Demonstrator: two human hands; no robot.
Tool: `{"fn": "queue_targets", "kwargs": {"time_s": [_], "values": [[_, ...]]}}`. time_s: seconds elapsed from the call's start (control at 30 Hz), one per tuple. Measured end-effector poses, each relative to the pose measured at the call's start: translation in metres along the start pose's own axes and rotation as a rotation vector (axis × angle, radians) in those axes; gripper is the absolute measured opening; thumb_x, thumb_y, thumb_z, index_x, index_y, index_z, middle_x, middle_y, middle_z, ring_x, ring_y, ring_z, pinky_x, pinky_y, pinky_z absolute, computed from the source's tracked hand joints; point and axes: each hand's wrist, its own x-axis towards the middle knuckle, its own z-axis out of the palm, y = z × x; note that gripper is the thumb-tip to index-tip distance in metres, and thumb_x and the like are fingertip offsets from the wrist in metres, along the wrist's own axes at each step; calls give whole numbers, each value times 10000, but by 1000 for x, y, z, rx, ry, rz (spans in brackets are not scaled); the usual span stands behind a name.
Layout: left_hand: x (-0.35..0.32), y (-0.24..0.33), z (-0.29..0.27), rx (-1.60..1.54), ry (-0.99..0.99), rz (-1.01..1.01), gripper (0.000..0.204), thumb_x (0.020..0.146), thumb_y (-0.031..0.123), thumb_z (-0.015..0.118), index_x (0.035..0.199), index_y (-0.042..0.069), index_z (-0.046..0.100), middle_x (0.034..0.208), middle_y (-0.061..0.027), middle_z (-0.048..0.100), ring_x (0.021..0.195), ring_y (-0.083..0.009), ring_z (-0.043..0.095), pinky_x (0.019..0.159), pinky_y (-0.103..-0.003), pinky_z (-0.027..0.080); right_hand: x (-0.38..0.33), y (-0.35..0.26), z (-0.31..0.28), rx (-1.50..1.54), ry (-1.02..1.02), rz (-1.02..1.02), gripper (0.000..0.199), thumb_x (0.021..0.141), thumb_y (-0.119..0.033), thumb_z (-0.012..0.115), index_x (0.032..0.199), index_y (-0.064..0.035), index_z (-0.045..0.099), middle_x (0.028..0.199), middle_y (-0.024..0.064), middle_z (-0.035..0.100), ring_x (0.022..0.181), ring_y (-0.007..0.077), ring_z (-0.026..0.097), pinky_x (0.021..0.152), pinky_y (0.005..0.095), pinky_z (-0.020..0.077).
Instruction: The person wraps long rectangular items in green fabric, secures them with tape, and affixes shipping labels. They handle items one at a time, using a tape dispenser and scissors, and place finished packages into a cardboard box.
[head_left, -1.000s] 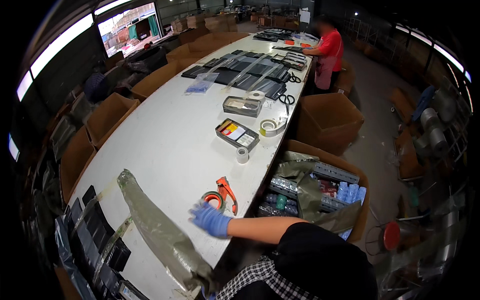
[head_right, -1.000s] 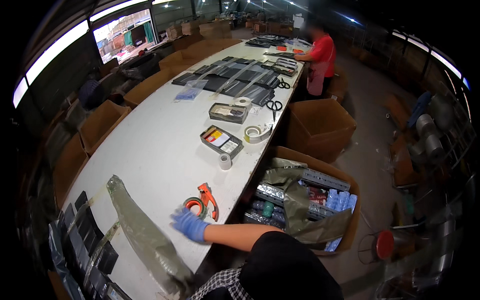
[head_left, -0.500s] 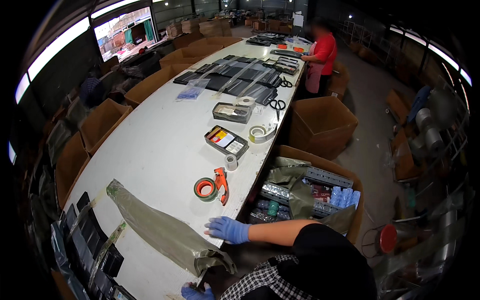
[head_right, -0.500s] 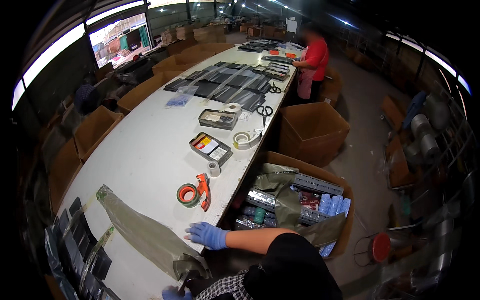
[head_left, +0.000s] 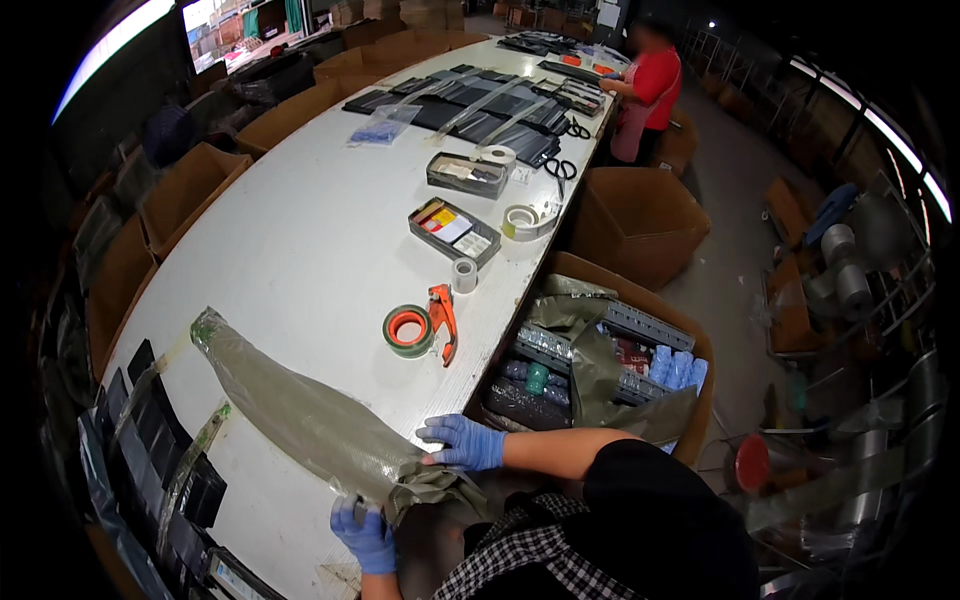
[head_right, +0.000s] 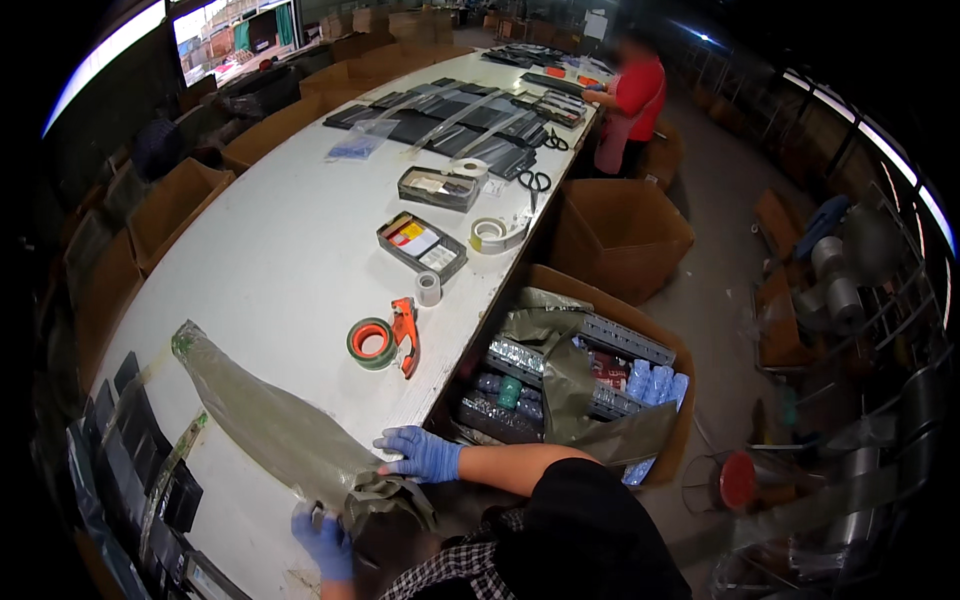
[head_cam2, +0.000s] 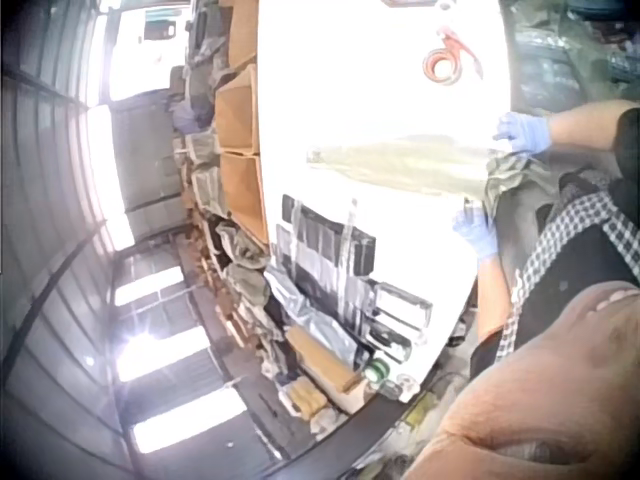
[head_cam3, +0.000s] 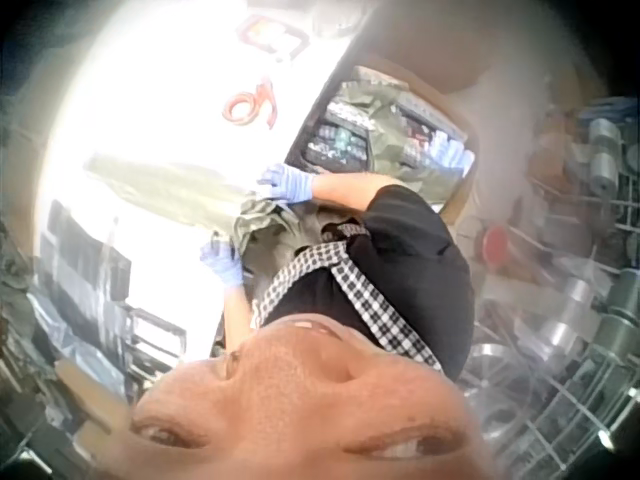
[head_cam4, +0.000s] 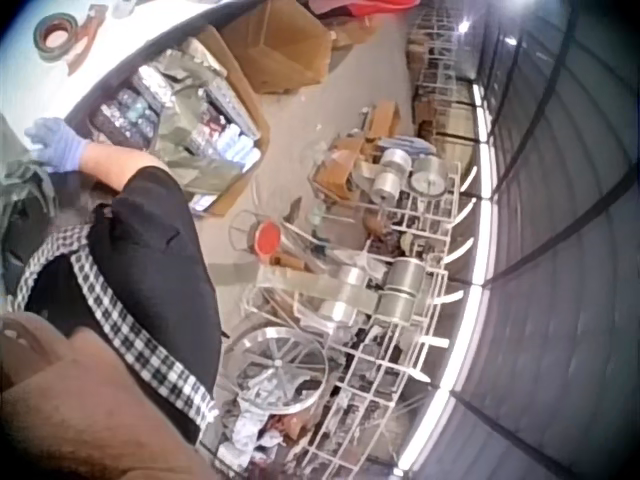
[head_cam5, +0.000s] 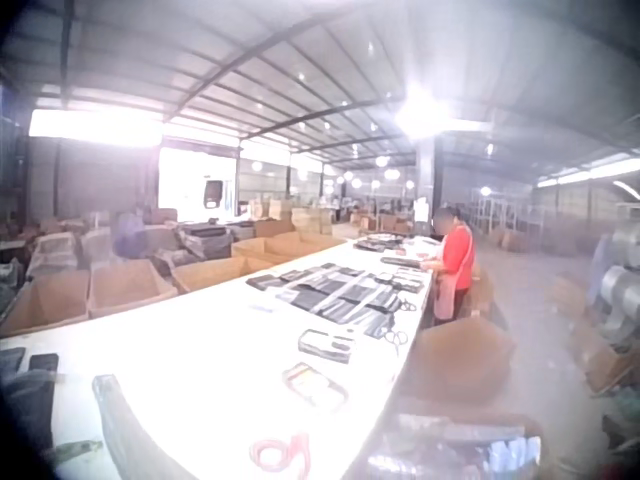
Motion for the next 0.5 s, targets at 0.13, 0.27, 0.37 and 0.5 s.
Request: {"fn": "queue_targets", "kwargs": {"time_s": [0.13,0.27,0.37,0.5], "values": [[7,-20,-2,-20,-119,148,335,632,75,670,925,120,514,956,-111,559,919,-340,553,780,-468,450,13,-3,4,-21,-30,-150,216,825,-202,601,1038,-224,570,1351,141,498,1192,378,500,935,467,460],[-23,-24,-16,46,-204,64,338,626,33,645,936,112,537,1019,-146,574,948,-370,555,800,-501,446,11,1,-37,-38,-176,-59,156,752,-211,636,889,-186,566,1201,119,579,1052,347,578,831,449,490],[-11,-7,-25,40,-169,68,330,706,68,692,1011,114,574,1187,-117,572,1045,-369,549,874,-488,446,1,-8,-35,-37,-92,39,300,715,-218,720,934,-163,524,1229,119,541,1095,361,522,879,456,441],[-25,-3,-3,-73,-219,78,306,709,62,701,974,131,565,1171,-105,571,1044,-339,546,818,-467,477,-4,-33,8,-130,100,40,332,667,-169,721,939,-150,534,1199,112,525,1104,332,497,864,451,458]]}}
